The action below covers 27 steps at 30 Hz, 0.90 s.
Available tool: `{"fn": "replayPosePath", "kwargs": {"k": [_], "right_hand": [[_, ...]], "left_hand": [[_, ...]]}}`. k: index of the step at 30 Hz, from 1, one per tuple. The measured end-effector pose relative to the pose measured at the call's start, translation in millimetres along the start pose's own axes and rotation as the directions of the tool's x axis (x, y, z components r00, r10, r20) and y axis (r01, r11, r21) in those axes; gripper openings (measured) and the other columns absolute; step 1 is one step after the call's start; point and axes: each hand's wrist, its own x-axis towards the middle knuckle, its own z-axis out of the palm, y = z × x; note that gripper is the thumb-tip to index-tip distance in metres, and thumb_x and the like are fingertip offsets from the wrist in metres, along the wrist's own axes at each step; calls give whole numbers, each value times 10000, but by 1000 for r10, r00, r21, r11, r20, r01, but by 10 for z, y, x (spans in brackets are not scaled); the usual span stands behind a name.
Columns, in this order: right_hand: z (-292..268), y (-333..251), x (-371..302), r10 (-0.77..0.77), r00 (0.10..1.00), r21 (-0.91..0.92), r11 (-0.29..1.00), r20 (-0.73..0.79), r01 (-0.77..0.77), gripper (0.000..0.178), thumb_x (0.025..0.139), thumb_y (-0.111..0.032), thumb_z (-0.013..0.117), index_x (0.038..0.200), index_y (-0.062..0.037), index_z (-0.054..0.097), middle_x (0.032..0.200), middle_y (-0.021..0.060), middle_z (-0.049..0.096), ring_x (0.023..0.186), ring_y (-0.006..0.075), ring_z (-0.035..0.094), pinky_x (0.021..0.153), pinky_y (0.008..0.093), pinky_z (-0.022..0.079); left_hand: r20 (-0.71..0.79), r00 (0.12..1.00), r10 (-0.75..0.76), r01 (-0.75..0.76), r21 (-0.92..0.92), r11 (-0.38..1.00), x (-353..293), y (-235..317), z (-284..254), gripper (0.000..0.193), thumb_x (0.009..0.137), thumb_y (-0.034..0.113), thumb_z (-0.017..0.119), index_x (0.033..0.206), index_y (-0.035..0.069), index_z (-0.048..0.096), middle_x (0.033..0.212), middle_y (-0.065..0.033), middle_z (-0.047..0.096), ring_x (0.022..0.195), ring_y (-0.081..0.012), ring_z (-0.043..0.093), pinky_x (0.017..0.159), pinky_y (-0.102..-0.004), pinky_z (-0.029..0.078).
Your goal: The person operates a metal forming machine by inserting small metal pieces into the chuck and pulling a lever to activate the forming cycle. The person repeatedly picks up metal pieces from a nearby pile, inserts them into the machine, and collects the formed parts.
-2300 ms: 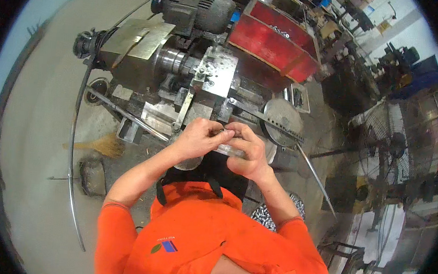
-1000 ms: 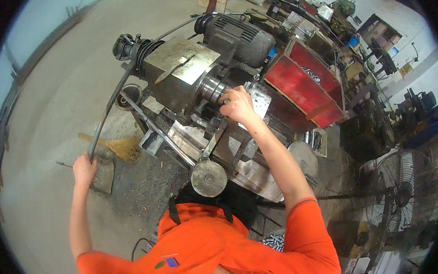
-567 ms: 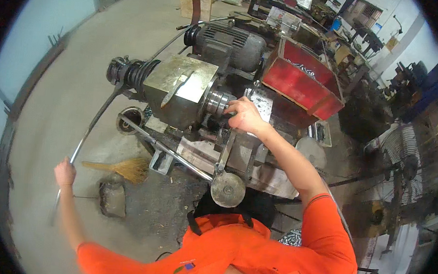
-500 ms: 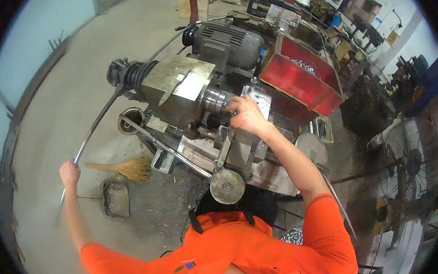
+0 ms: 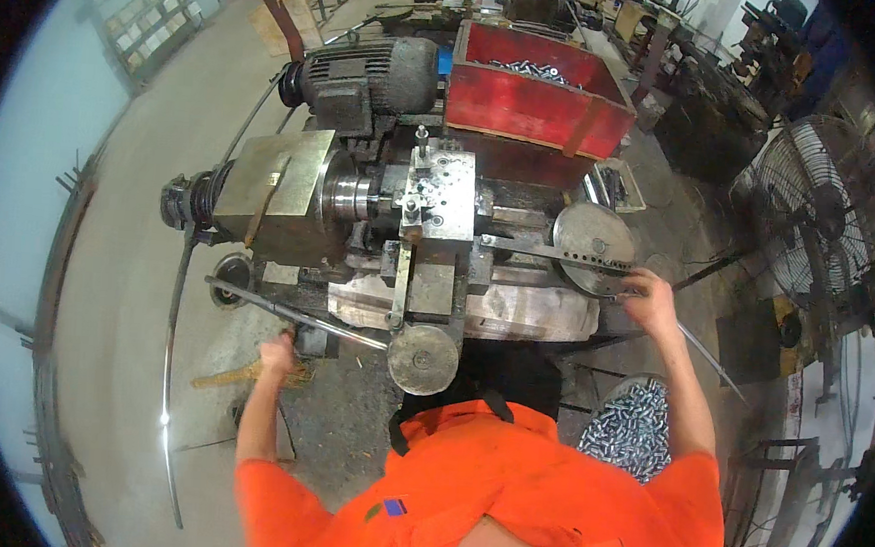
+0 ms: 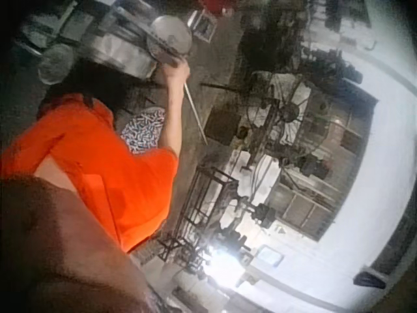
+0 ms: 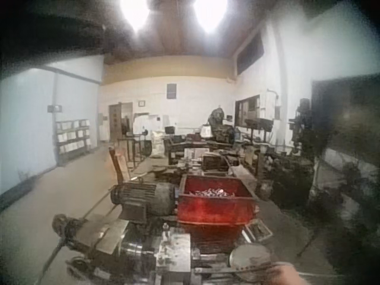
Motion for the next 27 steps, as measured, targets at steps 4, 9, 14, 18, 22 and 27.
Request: {"fn": "replayPosePath", "kwargs": {"k": [4, 9, 14, 18, 22, 27], "right_hand": [[-88, 956, -424, 161, 976, -217, 957, -144, -190, 512, 592, -117, 622, 1102, -80, 633, 1190, 161, 585, 1067, 349, 562, 918, 380, 451], [-160, 2196, -1127, 462, 864, -483, 720, -203, -498, 523, 620, -136, 654, 1137, -100, 589, 1097, 160, 623, 1021, 349, 581, 881, 410, 466], [-44, 2146, -1401, 568, 791, -474, 645, -228, -600, 418, 620, -178, 669, 1011, -45, 607, 959, 187, 646, 918, 373, 609, 799, 450, 484], [254, 1779, -2091, 611, 792, -342, 742, -8, -576, 306, 530, -176, 656, 778, -5, 606, 823, 205, 627, 760, 365, 610, 698, 429, 483], [527, 855, -2329, 537, 663, 419, 516, 522, -748, 504, 651, 30, 513, 1146, -30, 581, 563, 14, 472, 394, 117, 387, 380, 272, 315], [675, 295, -2274, 559, 579, 619, 144, 593, -772, 562, 643, 13, 476, 1204, -10, 519, 496, 28, 464, 346, 102, 363, 319, 262, 253]], "left_hand": [[-15, 999, -41, 42, 36, 998, 36, -111, -322, 387, 766, 361, 671, 1100, 174, 617, 935, -115, 666, 844, -311, 647, 718, -426, 513], [-18, 972, -233, 213, -347, 913, -150, -283, -278, 433, 777, 394, 679, 1116, 131, 625, 890, -153, 667, 840, -292, 646, 715, -399, 507], [-70, 911, -406, 49, -960, 276, -244, -316, -902, 476, 874, 365, 604, 1079, -63, 571, 736, -159, 649, 531, -193, 626, 486, -289, 494], [-87, 860, -503, 17, -980, 197, -95, -67, -1178, 478, 895, 354, 586, 1014, -107, 541, 689, -141, 614, 496, -199, 619, 466, -284, 508], [-170, 758, -629, 16, -961, 278, 151, -8, -851, 349, 905, 249, 565, 980, -89, 521, 726, -116, 598, 544, -185, 602, 464, -300, 502], [-145, 755, -640, 20, -970, 244, 204, 108, -878, 276, 899, 183, 557, 1004, -71, 523, 774, -99, 598, 586, -154, 563, 476, -304, 475]]}}
